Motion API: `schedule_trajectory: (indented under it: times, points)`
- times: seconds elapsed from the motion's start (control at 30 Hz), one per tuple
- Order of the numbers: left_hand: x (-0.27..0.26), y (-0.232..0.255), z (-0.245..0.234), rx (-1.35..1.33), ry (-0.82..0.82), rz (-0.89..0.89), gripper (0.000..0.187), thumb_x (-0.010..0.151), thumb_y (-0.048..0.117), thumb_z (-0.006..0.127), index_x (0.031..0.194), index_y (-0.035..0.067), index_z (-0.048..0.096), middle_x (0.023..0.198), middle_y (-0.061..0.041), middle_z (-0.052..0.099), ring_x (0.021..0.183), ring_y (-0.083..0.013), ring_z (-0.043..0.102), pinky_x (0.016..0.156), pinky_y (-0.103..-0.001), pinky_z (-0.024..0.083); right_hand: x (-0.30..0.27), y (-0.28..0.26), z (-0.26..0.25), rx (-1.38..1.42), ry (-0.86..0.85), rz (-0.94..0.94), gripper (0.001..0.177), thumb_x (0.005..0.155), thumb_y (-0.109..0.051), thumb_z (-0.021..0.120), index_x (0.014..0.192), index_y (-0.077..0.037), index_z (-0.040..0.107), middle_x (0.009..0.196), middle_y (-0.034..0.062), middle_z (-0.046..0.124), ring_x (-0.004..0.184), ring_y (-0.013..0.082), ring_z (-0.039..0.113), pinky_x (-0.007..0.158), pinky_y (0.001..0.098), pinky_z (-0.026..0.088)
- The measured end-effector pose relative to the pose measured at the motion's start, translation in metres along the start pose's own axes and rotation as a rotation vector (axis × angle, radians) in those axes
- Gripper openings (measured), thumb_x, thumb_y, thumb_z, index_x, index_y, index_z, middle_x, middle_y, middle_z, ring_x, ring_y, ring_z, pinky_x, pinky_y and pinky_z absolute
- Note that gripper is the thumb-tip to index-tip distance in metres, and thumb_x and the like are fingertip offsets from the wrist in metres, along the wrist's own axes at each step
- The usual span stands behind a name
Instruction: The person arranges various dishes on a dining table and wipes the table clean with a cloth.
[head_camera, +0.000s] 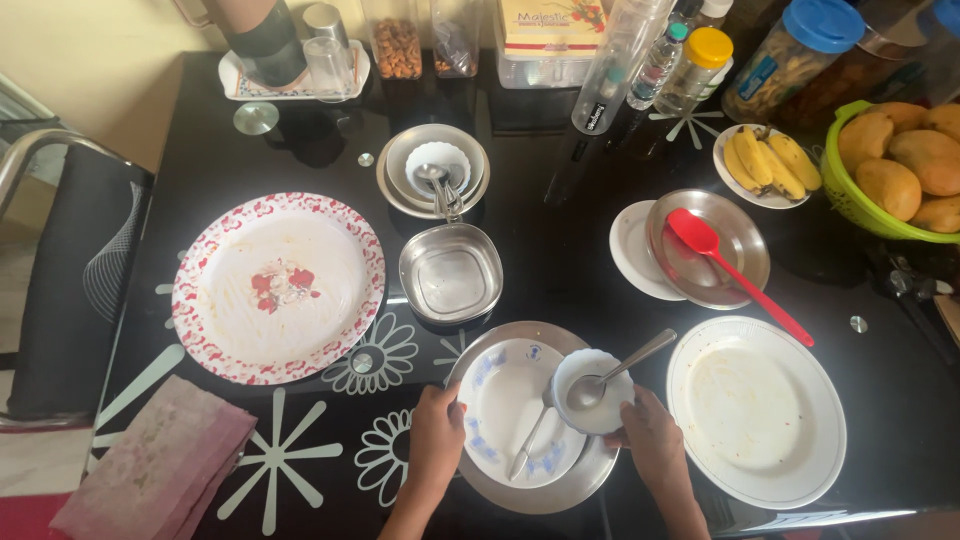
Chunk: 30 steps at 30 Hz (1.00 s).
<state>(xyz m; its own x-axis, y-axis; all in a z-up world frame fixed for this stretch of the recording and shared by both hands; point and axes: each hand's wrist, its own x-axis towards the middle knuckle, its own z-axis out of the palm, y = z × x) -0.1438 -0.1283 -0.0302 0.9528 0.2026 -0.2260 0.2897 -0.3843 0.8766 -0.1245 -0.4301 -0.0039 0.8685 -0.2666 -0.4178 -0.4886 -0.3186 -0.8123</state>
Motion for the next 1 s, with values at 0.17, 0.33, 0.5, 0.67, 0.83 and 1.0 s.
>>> schedule_trajectory:
  times: [0.17, 0.33, 0.5, 0.67, 0.83, 1.0]
  points:
    - [-0.005, 0.038, -0.011, 0.415, -0.001, -0.038, 0.034, 0.093, 0.006, 0.065, 0.127, 0.005, 0.066, 0.103, -0.012, 0.068, 0.098, -0.0268, 0.072, 0.082, -0.038, 0.058, 0.0, -0.009, 0.001, -0.1, -0.01, 0.028, 0.046, 0.1, -0.012, 0.051, 0.14, 0.009, 0.051, 0.094, 0.0246, 0.076, 0.07, 0.0257, 0.078, 0.065, 0.0341, 0.065]
    - [-0.01, 0.039, -0.01, 0.501, -0.036, -0.024, 0.034, 0.092, 0.01, 0.069, 0.125, 0.003, 0.066, 0.107, -0.012, 0.066, 0.098, -0.0267, 0.071, 0.084, -0.038, 0.059, 0.0, -0.01, -0.002, -0.076, -0.012, -0.001, 0.046, 0.098, -0.011, 0.051, 0.139, 0.009, 0.051, 0.094, 0.0228, 0.075, 0.07, 0.0249, 0.078, 0.064, 0.0348, 0.065]
    - [-0.015, 0.033, 0.018, 0.518, -0.029, 0.057, 0.043, 0.09, 0.015, 0.069, 0.131, 0.001, 0.064, 0.112, -0.016, 0.063, 0.092, -0.0251, 0.067, 0.076, -0.036, 0.061, 0.001, -0.007, -0.008, -0.074, -0.022, -0.01, 0.045, 0.098, -0.011, 0.052, 0.139, 0.009, 0.053, 0.092, 0.0256, 0.076, 0.07, 0.026, 0.078, 0.065, 0.0341, 0.064]
    - [-0.029, 0.058, 0.056, 0.598, -0.191, 0.19, 0.035, 0.091, 0.032, 0.075, 0.106, 0.002, 0.069, 0.1, -0.014, 0.066, 0.091, -0.0257, 0.063, 0.082, -0.043, 0.052, 0.007, 0.003, -0.007, -0.1, -0.03, 0.011, 0.047, 0.099, -0.012, 0.052, 0.14, 0.01, 0.049, 0.094, 0.0242, 0.076, 0.07, 0.0249, 0.079, 0.065, 0.0341, 0.065]
    - [-0.025, 0.036, 0.078, 0.62, -0.138, 0.255, 0.025, 0.085, 0.028, 0.08, 0.092, 0.005, 0.071, 0.093, -0.012, 0.068, 0.093, -0.0296, 0.061, 0.081, -0.048, 0.048, 0.003, -0.007, -0.002, -0.061, -0.054, 0.038, 0.047, 0.099, -0.013, 0.052, 0.141, 0.01, 0.049, 0.094, 0.0258, 0.075, 0.07, 0.0247, 0.078, 0.064, 0.0357, 0.066]
    - [-0.022, 0.048, 0.034, 0.289, -0.342, -0.273, 0.021, 0.09, 0.031, 0.074, 0.088, 0.01, 0.072, 0.086, -0.008, 0.076, 0.08, -0.0209, 0.074, 0.077, -0.036, 0.054, -0.002, -0.016, 0.007, -0.116, -0.068, 0.103, 0.044, 0.103, -0.017, 0.054, 0.14, 0.007, 0.052, 0.095, 0.0235, 0.076, 0.067, 0.0243, 0.076, 0.064, 0.0337, 0.064]
